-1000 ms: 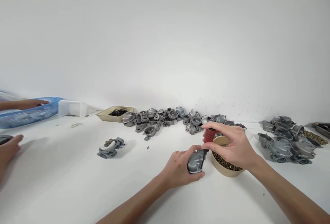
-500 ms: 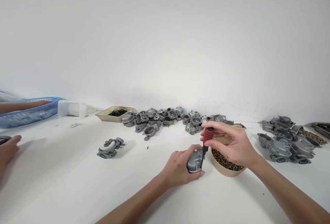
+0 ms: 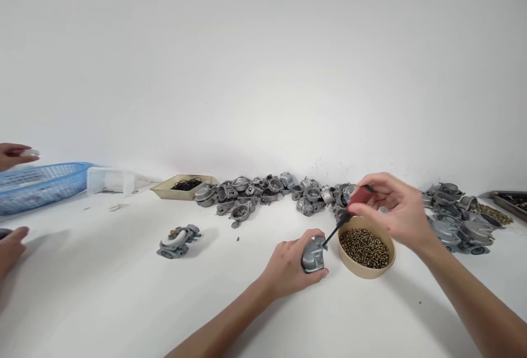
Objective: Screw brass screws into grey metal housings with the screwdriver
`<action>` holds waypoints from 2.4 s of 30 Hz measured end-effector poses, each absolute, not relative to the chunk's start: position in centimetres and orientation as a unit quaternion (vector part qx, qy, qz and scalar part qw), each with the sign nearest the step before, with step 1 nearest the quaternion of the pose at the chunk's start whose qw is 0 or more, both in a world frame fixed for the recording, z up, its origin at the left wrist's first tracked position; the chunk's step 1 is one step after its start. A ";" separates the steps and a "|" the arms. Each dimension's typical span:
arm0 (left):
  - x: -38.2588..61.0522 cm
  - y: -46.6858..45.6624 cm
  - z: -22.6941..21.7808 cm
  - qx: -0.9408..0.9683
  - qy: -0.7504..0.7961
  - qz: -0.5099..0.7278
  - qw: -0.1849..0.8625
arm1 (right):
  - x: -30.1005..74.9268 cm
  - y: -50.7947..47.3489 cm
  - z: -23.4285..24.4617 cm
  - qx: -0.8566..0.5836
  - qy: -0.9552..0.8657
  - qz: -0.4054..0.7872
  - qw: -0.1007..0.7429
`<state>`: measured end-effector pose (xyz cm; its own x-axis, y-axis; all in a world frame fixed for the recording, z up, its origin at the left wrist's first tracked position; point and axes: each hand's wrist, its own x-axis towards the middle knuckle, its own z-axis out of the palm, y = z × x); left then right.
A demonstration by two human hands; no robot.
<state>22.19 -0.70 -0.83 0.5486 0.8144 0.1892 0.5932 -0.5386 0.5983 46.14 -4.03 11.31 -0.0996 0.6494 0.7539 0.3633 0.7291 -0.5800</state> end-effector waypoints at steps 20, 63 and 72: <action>22.2 -2.0 1.0 0.817 0.431 0.219 0.314 | 55.0 -4.3 1.6 -0.492 -0.808 0.027 0.324; 21.8 -0.6 -1.5 0.756 0.208 0.379 0.491 | 41.9 -10.0 0.1 -0.506 -0.748 0.261 0.341; 22.1 -0.2 -1.7 0.731 0.259 0.406 0.483 | 44.2 -9.4 0.7 -0.460 -0.711 0.251 0.468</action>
<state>22.11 -0.16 -1.72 0.5357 0.7715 0.3432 -0.0139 -0.3983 0.9171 44.19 -9.37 0.68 -0.1382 0.8897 0.4351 0.4196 0.4505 -0.7880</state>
